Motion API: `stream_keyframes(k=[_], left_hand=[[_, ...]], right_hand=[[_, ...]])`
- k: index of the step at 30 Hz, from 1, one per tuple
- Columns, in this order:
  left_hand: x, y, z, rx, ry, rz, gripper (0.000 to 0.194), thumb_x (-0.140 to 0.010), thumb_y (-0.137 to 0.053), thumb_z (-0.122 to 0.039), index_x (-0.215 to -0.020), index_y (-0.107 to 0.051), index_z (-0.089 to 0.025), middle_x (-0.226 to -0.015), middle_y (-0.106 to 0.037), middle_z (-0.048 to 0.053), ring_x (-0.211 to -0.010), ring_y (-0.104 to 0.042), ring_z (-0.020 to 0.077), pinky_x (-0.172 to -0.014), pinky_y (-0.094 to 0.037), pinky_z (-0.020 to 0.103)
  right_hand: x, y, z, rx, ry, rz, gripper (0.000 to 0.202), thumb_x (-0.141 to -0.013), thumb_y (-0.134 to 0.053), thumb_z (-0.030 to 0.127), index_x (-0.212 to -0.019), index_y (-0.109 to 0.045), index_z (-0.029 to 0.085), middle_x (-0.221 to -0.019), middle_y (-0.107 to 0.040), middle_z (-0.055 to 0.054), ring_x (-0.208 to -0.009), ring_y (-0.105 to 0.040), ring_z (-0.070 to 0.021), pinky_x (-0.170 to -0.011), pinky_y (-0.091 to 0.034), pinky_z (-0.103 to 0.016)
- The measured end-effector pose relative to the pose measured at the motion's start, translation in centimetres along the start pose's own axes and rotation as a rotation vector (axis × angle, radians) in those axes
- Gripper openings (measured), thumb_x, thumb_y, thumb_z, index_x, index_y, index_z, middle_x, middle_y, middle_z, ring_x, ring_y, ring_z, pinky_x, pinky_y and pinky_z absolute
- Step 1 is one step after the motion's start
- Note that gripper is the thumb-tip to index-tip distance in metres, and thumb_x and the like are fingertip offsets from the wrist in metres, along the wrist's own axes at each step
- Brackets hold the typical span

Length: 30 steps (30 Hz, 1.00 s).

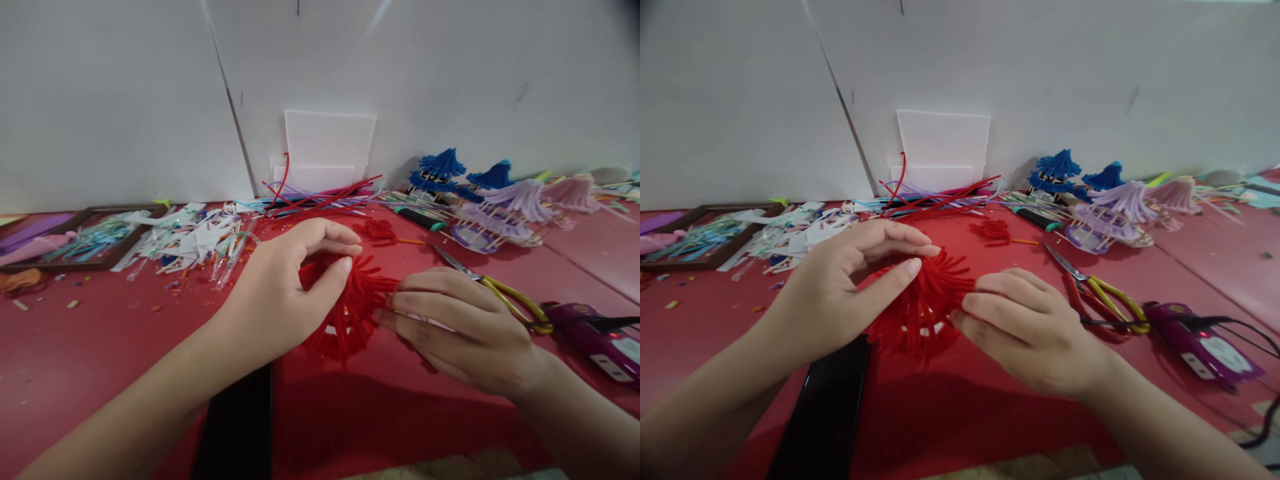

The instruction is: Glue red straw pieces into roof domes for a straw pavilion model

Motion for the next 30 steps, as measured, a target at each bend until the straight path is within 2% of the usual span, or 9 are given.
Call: stream_keyframes(k=[11,21,30], left_hand=[[-0.09,-0.14,0.07,0.006,-0.006,0.001,0.015,-0.087,-0.056,-0.014,-0.098,-0.065,-0.015,-0.1,-0.072,0.002,-0.093,-0.068,0.0105,-0.084,-0.052,0.017],[0.08,-0.06,0.56,0.051,0.002,-0.042,0.017,-0.089,-0.056,-0.016,-0.104,-0.062,-0.017,-0.105,-0.069,0.003,-0.099,-0.066,0.0131,-0.092,-0.052,0.024],[-0.01,-0.57,0.75,0.096,-0.026,-0.022,0.016,-0.088,-0.059,-0.017,-0.103,-0.06,-0.016,-0.106,-0.069,0.005,-0.1,-0.067,0.0148,-0.093,-0.053,0.027]], right_hand=[[0.45,-0.42,-0.14,0.005,-0.007,0.004,0.021,-0.076,-0.073,0.006,-0.081,-0.06,0.021,-0.085,-0.068,-0.002,-0.085,-0.065,-0.0186,-0.072,-0.057,-0.034],[0.35,-0.54,-0.15,0.016,-0.001,0.016,0.015,-0.079,-0.069,0.005,-0.083,-0.063,0.018,-0.086,-0.067,-0.005,-0.086,-0.062,-0.0183,-0.075,-0.056,-0.035],[0.42,-0.85,-0.13,0.026,-0.033,-0.005,0.013,-0.081,-0.068,0.007,-0.081,-0.062,0.018,-0.086,-0.068,-0.003,-0.087,-0.062,-0.0168,-0.077,-0.056,-0.033]])
Point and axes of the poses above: each hand's wrist, its own x-axis away from the middle knuckle, its own y-axis out of the back of the hand, z = x × y, the point moved 5 cm from there along -x, towards the middle knuckle
